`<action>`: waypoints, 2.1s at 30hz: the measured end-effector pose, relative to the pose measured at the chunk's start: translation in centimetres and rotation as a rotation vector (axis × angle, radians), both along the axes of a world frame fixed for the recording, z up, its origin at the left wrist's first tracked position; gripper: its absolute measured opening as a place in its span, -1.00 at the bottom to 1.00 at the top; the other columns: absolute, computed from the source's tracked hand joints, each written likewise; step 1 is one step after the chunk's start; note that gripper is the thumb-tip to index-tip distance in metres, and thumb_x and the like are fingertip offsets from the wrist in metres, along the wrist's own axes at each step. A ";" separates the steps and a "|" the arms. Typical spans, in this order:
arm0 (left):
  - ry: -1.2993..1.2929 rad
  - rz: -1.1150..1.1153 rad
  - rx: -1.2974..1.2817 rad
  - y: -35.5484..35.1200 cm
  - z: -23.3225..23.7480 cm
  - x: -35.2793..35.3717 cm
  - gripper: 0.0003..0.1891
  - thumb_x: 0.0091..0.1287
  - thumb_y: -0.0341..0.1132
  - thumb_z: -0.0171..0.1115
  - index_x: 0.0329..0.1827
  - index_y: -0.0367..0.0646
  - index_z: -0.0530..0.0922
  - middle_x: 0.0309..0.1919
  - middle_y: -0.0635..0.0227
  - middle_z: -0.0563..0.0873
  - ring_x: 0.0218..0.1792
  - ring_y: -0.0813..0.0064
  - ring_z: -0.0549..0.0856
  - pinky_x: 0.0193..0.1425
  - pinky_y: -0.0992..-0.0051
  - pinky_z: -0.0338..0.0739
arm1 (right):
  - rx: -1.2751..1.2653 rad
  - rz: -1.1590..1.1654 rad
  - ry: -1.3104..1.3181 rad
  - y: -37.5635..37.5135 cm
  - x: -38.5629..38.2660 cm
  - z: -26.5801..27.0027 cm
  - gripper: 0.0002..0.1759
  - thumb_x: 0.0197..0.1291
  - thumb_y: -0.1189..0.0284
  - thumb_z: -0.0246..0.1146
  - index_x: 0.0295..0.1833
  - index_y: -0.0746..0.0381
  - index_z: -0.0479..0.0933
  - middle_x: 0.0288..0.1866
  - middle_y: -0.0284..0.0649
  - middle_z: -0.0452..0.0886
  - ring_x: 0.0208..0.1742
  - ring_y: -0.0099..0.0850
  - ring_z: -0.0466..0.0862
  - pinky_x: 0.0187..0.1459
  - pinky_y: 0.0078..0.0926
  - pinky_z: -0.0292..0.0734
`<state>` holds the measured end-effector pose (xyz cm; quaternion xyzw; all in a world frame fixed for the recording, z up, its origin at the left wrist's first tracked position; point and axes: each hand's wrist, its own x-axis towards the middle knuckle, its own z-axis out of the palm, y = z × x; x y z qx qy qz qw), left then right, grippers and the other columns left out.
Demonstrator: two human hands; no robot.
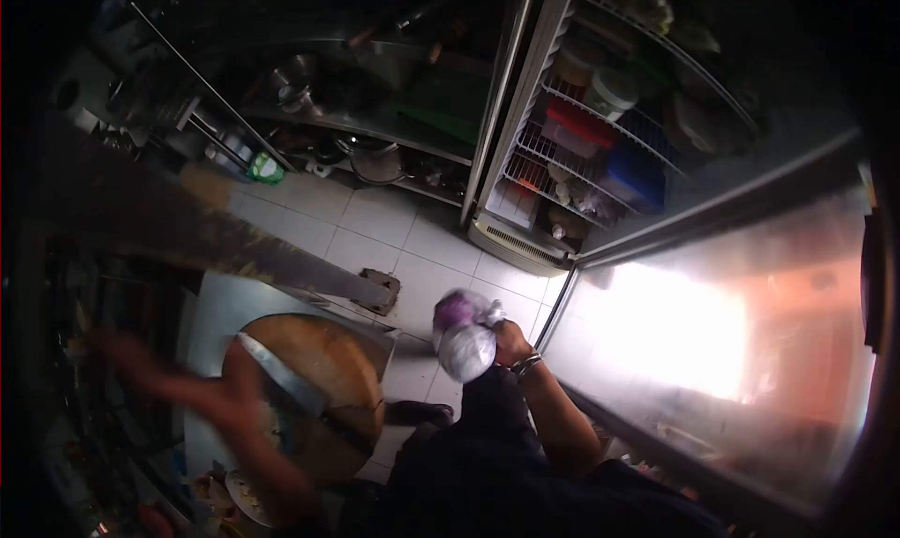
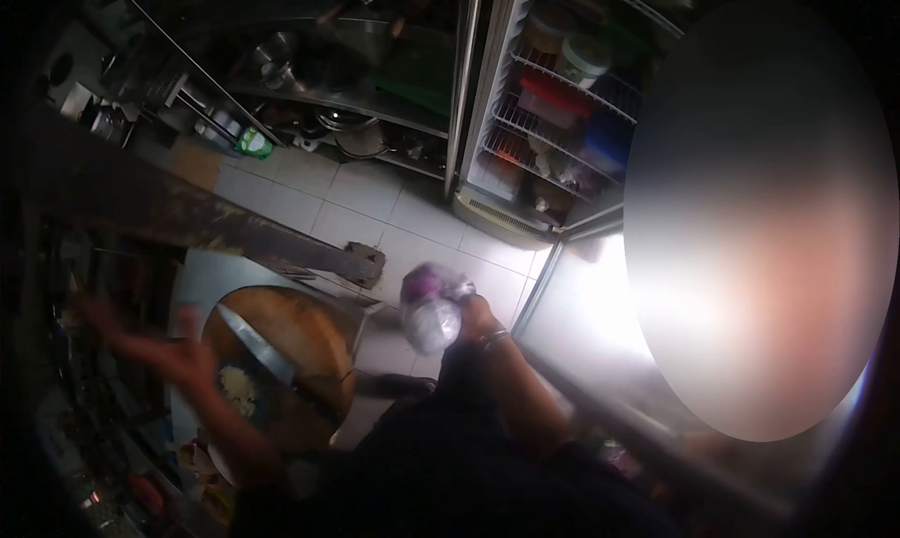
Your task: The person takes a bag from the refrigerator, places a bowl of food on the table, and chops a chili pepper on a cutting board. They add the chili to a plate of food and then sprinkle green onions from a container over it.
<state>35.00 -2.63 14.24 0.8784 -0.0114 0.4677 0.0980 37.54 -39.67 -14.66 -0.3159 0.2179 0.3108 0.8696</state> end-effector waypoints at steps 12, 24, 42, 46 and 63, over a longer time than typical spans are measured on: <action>-0.198 0.365 -0.006 3.9 -1.0 12.8 0.09 0.30 0.14 0.42 0.60 -0.40 0.00 0.53 -0.21 0.20 0.50 -0.03 0.33 0.51 0.02 0.33 | -0.143 -0.436 -0.027 -18.5 29.1 -24.1 -0.29 0.45 -0.08 -0.01 0.46 0.22 0.37 0.42 -0.06 0.51 0.41 -0.03 0.51 0.44 0.08 0.39; -0.253 0.505 0.132 1.7 -1.6 15.3 -0.04 0.44 0.14 0.25 0.57 -0.48 0.04 0.52 -0.30 0.18 0.51 -0.11 0.29 0.54 -0.03 0.31 | -0.027 -0.513 -0.188 -22.2 49.8 -27.9 -0.36 0.38 0.05 0.16 0.38 0.27 0.43 0.38 0.09 0.51 0.41 0.04 0.49 0.39 0.08 0.40; -0.413 0.427 -0.055 1.3 -2.4 16.6 0.00 0.39 0.12 0.33 0.61 -0.38 0.01 0.58 -0.18 0.09 0.55 -0.07 0.23 0.56 -0.02 0.31 | -0.399 -0.473 -0.259 -18.8 52.3 -28.5 -0.43 0.35 0.24 0.22 0.34 0.37 0.43 0.34 0.23 0.50 0.34 0.16 0.51 0.30 0.09 0.44; -0.436 0.569 -0.014 1.8 -2.3 15.5 -0.03 0.41 0.10 0.32 0.59 -0.42 0.03 0.53 -0.24 0.16 0.51 -0.06 0.28 0.54 0.01 0.33 | -0.661 -0.419 -0.346 -17.0 52.9 -28.8 -0.45 0.34 0.28 0.23 0.33 0.39 0.43 0.33 0.26 0.50 0.33 0.18 0.51 0.28 0.10 0.45; -0.291 0.523 0.052 8.6 -5.1 10.7 -0.23 0.45 -0.08 0.35 0.46 -0.50 0.25 0.27 -0.23 0.55 0.23 0.02 0.63 0.37 0.21 0.50 | -1.917 -0.610 -0.819 -14.7 15.3 -7.0 -0.80 0.44 0.54 0.12 0.07 0.24 0.61 -0.23 0.00 0.70 -0.23 -0.09 0.73 -0.21 -0.24 0.59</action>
